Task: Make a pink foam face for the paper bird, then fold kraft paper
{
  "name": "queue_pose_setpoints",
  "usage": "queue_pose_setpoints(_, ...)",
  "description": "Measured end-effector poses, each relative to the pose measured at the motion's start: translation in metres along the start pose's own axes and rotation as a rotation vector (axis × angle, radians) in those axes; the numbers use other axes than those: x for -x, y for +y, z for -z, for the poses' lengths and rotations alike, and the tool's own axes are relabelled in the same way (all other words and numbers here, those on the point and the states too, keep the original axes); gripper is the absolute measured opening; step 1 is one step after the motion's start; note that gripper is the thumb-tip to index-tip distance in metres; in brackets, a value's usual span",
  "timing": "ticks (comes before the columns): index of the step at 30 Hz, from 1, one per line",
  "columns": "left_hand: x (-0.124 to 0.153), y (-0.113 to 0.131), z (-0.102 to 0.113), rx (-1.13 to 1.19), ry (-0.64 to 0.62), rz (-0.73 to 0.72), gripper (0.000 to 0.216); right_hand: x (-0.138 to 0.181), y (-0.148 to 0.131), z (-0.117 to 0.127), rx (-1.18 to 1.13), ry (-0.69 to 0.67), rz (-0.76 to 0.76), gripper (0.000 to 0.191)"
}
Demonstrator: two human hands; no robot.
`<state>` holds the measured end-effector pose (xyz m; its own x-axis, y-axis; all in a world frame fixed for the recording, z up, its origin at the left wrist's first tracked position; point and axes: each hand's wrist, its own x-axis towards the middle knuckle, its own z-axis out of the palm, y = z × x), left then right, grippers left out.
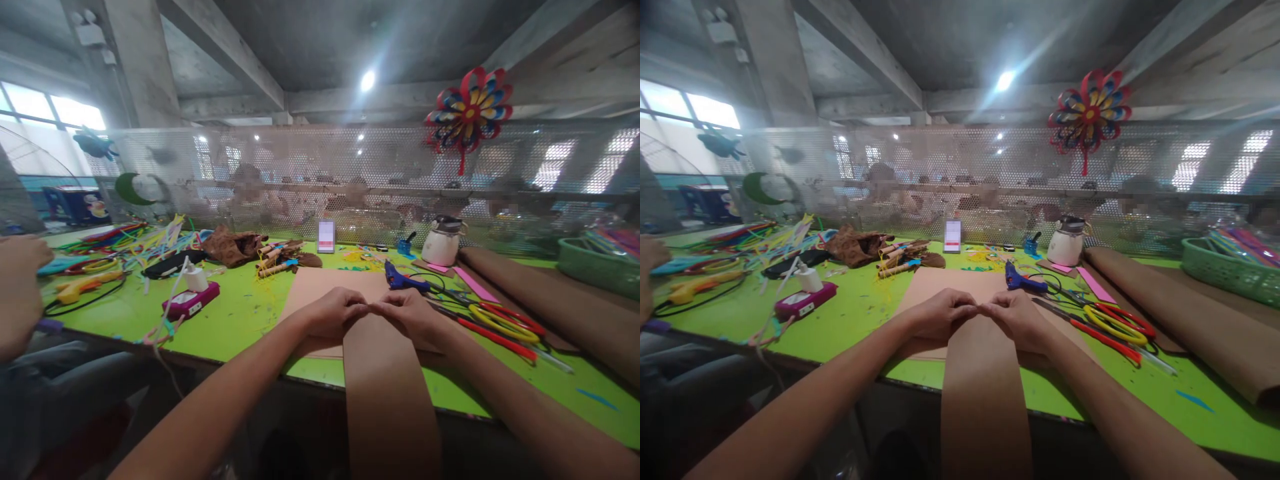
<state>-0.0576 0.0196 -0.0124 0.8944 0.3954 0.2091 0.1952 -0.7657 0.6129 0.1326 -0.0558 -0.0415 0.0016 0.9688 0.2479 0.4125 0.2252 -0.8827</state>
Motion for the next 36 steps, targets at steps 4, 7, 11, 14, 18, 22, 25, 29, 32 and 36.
queue_pose_setpoints(4, 0.0, 0.001, 0.002, -0.041, -0.015, 0.033, 0.035, 0.002, -0.002, 0.004, -0.062, -0.057, -0.06, 0.038)
queue_pose_setpoints(7, 0.001, -0.003, 0.002, -0.012, -0.023, 0.089, 0.033, 0.004, -0.003, 0.009, -0.16, -0.142, -0.091, 0.038)
queue_pose_setpoints(11, 0.003, -0.012, 0.002, 0.075, 0.002, 0.149, 0.028, 0.004, 0.001, 0.014, -0.24, -0.207, -0.099, 0.036)
queue_pose_setpoints(14, 0.002, -0.018, 0.004, 0.033, 0.026, 0.15, 0.03, 0.0, 0.006, 0.017, -0.24, -0.14, -0.098, 0.035)
queue_pose_setpoints(18, -0.001, -0.019, 0.005, -0.028, 0.038, 0.151, 0.034, -0.004, 0.008, 0.018, -0.235, 0.019, -0.073, 0.033)
queue_pose_setpoints(22, 0.002, -0.013, 0.007, -0.064, 0.078, 0.107, 0.033, -0.006, 0.008, 0.02, -0.28, 0.048, -0.054, 0.034)
queue_pose_setpoints(25, 0.003, -0.009, 0.011, -0.048, 0.039, 0.093, 0.026, -0.007, 0.009, 0.024, -0.308, 0.02, -0.05, 0.035)
queue_pose_setpoints(29, 0.003, -0.01, 0.015, 0.106, -0.022, 0.083, 0.022, -0.006, 0.007, 0.029, -0.368, -0.049, -0.047, 0.034)
queue_pose_setpoints(32, 0.006, -0.011, 0.012, 0.405, -0.069, 0.107, 0.024, -0.003, 0.002, 0.033, -0.481, -0.044, -0.031, 0.034)
queue_pose_setpoints(36, 0.012, -0.006, 0.003, 0.819, -0.133, 0.144, 0.026, 0.004, -0.008, 0.032, -0.597, -0.135, -0.051, 0.049)
